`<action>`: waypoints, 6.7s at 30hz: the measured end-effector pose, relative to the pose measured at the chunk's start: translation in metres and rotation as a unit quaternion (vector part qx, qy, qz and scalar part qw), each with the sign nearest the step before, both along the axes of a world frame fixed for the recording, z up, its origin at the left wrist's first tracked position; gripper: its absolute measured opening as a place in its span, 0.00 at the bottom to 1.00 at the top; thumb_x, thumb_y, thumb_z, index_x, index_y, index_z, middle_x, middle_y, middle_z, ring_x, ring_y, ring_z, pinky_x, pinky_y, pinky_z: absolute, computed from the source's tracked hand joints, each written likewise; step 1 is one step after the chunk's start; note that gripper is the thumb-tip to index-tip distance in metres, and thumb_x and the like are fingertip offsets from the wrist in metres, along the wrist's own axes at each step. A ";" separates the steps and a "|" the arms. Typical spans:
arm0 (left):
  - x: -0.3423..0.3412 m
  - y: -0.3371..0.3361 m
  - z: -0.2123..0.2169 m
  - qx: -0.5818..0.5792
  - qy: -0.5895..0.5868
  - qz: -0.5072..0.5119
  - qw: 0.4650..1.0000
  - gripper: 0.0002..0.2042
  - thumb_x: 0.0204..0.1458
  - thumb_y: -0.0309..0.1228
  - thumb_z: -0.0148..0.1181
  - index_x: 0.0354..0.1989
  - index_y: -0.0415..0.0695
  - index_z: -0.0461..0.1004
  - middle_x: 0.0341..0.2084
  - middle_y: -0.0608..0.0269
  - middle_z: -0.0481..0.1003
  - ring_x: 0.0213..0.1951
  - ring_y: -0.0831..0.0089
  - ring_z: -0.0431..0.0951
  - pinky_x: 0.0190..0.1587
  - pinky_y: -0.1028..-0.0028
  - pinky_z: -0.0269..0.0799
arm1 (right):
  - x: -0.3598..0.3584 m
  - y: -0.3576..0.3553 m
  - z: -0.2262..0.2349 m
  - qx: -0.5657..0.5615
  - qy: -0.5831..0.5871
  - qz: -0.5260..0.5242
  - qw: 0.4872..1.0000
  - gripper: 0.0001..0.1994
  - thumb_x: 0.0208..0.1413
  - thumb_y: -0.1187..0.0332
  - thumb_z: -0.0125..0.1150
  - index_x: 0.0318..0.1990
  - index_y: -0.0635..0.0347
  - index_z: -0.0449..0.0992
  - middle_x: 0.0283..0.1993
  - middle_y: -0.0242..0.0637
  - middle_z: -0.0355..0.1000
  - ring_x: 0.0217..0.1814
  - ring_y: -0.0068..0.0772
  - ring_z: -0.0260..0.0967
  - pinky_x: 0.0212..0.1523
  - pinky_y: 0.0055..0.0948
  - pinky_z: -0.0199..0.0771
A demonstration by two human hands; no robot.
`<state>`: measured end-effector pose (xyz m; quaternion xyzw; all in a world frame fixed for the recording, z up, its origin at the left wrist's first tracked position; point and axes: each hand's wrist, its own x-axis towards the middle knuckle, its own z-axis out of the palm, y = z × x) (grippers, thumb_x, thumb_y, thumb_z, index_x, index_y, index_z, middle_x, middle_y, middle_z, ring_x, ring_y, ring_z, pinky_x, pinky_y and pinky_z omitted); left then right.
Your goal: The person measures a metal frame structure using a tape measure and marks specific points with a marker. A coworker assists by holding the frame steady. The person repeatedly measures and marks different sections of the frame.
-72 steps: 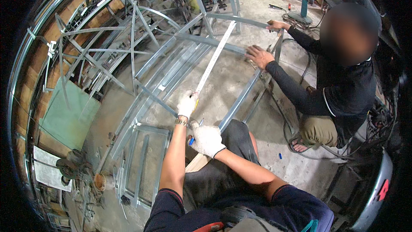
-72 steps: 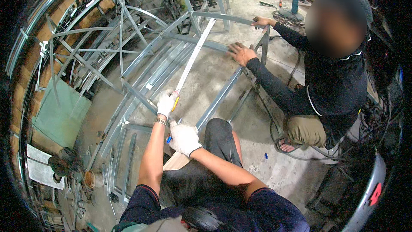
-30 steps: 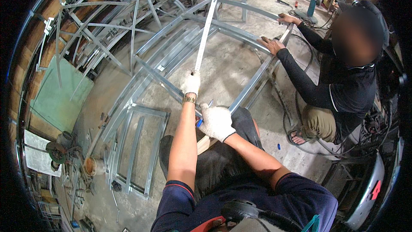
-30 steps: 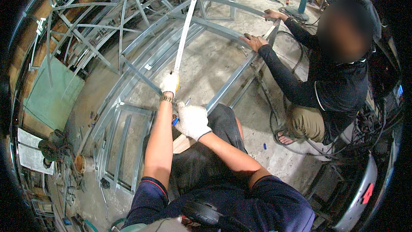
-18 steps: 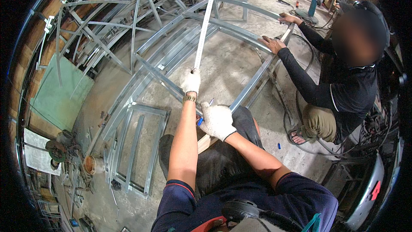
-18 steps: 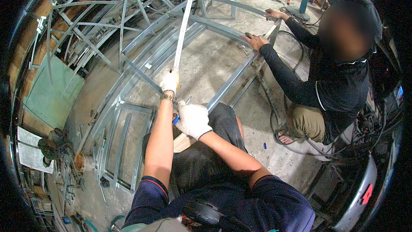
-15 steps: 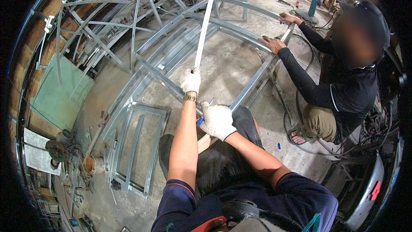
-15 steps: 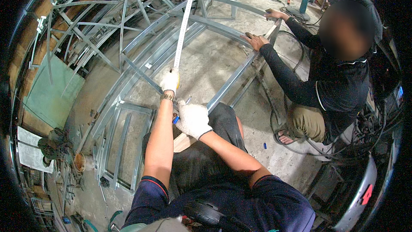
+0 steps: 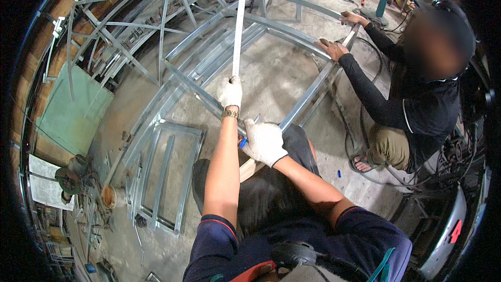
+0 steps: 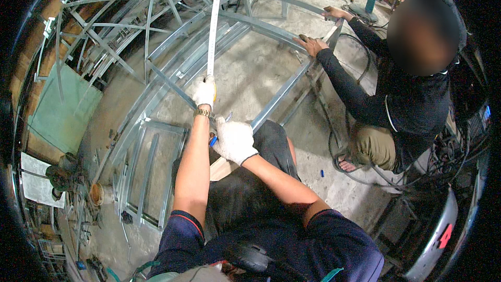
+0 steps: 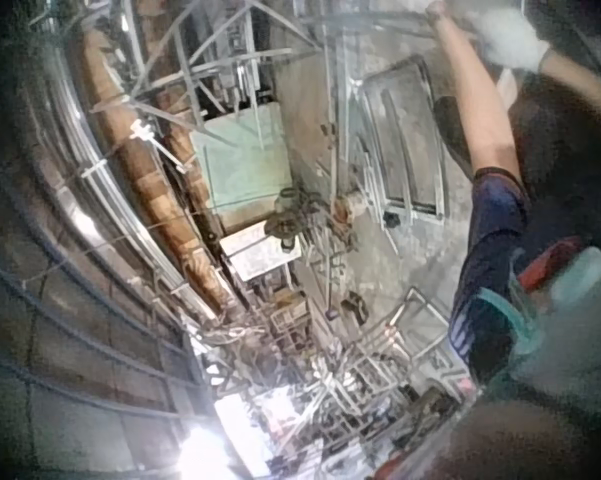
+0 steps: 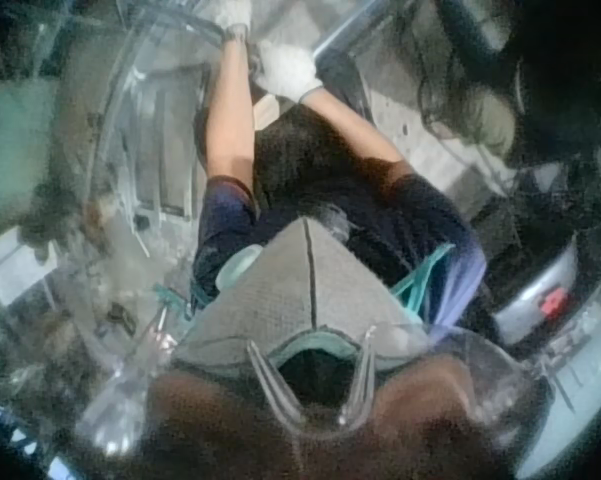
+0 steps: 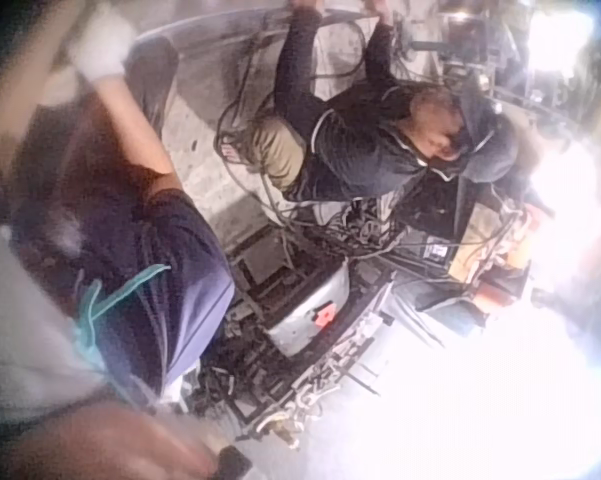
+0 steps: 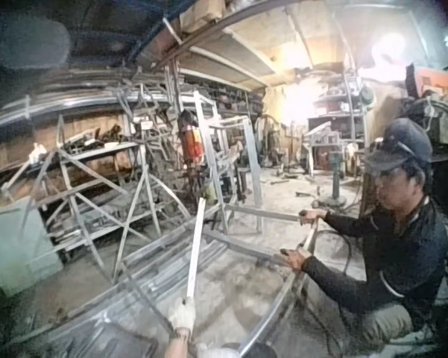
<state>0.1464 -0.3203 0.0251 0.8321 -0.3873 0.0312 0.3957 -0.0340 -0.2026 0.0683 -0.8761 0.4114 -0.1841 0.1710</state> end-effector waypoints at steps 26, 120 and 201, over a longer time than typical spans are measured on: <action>-0.001 0.000 -0.003 0.114 0.039 -0.093 0.988 0.22 0.56 0.52 0.59 0.43 0.45 0.81 0.37 0.44 0.81 0.42 0.45 0.82 0.43 0.52 0.75 | 0.000 0.003 -0.001 -0.021 -0.020 -0.009 1.000 0.18 0.53 0.51 0.64 0.39 0.56 0.74 0.21 0.47 0.75 0.24 0.54 0.77 0.27 0.51 0.75; -0.006 0.004 0.009 0.204 0.017 -0.153 0.967 0.20 0.55 0.52 0.59 0.42 0.48 0.81 0.40 0.49 0.82 0.44 0.50 0.82 0.44 0.53 0.74 | 0.000 0.003 0.003 -0.003 -0.019 -0.010 1.000 0.19 0.52 0.53 0.63 0.41 0.58 0.74 0.22 0.46 0.76 0.25 0.53 0.78 0.28 0.50 0.76; -0.004 -0.002 -0.002 0.186 0.107 -0.156 0.964 0.19 0.54 0.48 0.61 0.40 0.45 0.81 0.35 0.47 0.82 0.39 0.50 0.82 0.42 0.55 0.75 | 0.001 0.002 0.002 -0.004 -0.013 -0.011 1.000 0.20 0.52 0.51 0.63 0.43 0.58 0.74 0.22 0.47 0.76 0.24 0.53 0.77 0.27 0.50 0.76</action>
